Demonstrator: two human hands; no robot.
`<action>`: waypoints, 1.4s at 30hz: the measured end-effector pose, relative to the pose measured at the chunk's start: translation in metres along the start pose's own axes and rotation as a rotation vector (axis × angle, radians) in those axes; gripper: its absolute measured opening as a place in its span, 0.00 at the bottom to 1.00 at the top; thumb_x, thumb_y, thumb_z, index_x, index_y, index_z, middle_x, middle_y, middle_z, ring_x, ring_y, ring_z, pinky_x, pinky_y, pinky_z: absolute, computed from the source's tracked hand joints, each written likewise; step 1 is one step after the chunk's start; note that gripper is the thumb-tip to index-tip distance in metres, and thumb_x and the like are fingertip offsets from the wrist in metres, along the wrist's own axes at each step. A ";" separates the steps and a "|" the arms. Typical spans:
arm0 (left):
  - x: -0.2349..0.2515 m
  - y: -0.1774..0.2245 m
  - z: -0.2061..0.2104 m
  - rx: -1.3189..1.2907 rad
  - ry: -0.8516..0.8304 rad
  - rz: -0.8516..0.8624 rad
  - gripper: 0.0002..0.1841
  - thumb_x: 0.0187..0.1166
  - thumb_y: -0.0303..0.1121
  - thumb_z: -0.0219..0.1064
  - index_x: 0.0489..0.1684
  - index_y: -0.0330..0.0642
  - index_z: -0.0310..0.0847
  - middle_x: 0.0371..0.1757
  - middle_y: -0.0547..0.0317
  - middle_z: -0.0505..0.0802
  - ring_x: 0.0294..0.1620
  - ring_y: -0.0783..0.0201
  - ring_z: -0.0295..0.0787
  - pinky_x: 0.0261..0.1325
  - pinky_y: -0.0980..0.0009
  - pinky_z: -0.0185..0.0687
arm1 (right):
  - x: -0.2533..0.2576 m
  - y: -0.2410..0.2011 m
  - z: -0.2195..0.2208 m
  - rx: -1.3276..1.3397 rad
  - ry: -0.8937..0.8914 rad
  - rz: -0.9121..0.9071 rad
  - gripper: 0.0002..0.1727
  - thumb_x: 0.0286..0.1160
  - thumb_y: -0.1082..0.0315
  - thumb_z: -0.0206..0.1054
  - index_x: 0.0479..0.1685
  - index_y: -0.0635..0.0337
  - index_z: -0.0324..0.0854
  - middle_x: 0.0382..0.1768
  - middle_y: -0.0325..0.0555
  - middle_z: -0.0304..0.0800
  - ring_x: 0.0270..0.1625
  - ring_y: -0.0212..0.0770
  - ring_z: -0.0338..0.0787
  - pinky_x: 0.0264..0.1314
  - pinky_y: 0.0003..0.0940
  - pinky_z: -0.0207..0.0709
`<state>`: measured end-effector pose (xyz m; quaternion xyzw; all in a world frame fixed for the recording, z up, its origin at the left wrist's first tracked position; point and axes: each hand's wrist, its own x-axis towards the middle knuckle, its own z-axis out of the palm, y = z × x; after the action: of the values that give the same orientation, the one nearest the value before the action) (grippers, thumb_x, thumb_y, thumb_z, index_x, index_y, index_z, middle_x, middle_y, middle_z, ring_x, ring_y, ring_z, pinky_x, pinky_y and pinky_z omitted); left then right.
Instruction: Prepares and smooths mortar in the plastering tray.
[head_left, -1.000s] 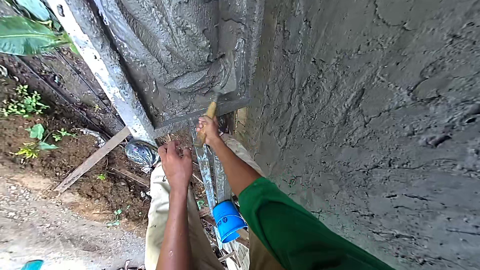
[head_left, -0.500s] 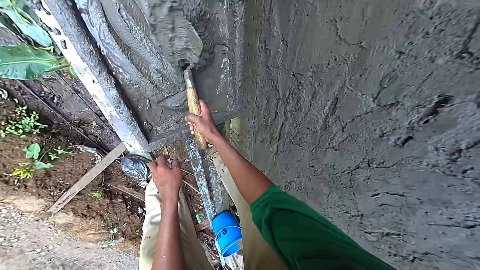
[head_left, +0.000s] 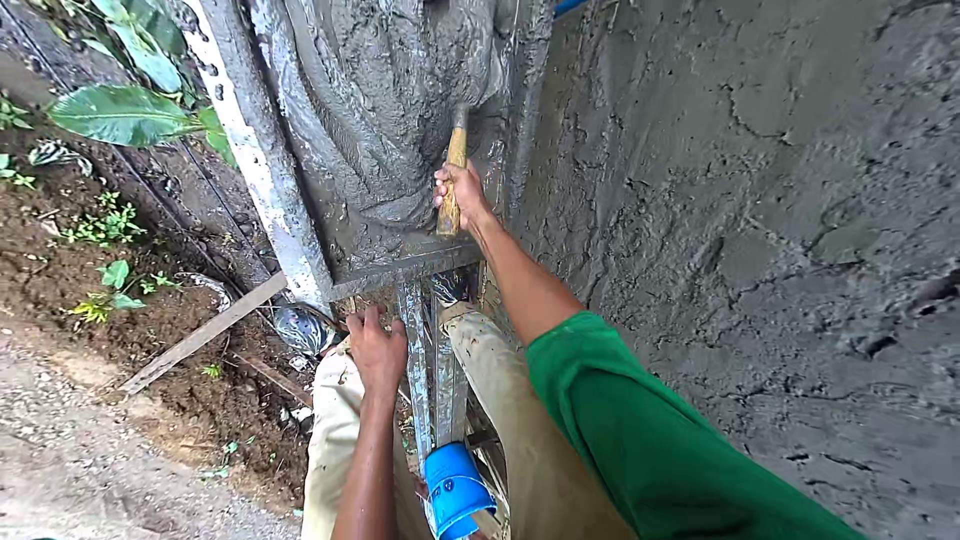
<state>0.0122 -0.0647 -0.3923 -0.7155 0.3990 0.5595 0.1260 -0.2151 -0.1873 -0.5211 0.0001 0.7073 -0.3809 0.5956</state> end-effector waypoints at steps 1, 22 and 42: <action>0.002 0.002 0.000 0.002 0.000 -0.002 0.18 0.82 0.37 0.64 0.65 0.38 0.83 0.71 0.35 0.80 0.62 0.43 0.85 0.66 0.48 0.80 | -0.008 -0.004 -0.002 -0.042 -0.043 0.004 0.12 0.83 0.74 0.53 0.61 0.58 0.62 0.24 0.39 0.71 0.15 0.32 0.73 0.17 0.27 0.75; -0.007 0.006 0.003 -0.081 0.039 0.143 0.17 0.82 0.38 0.65 0.62 0.36 0.84 0.65 0.37 0.83 0.56 0.47 0.87 0.60 0.51 0.84 | 0.074 -0.123 -0.012 -0.628 -0.042 -0.023 0.33 0.80 0.74 0.59 0.84 0.50 0.54 0.31 0.40 0.77 0.19 0.34 0.78 0.19 0.29 0.77; 0.008 0.002 0.011 -0.062 0.016 -0.022 0.18 0.82 0.38 0.65 0.65 0.38 0.83 0.69 0.36 0.80 0.61 0.44 0.86 0.66 0.47 0.81 | -0.102 0.064 -0.119 -1.710 -0.374 0.086 0.29 0.75 0.64 0.70 0.77 0.54 0.71 0.50 0.63 0.91 0.54 0.66 0.91 0.54 0.67 0.82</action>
<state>0.0037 -0.0625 -0.4023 -0.7280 0.3745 0.5643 0.1069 -0.2569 -0.0311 -0.4692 -0.4823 0.6407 0.3090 0.5113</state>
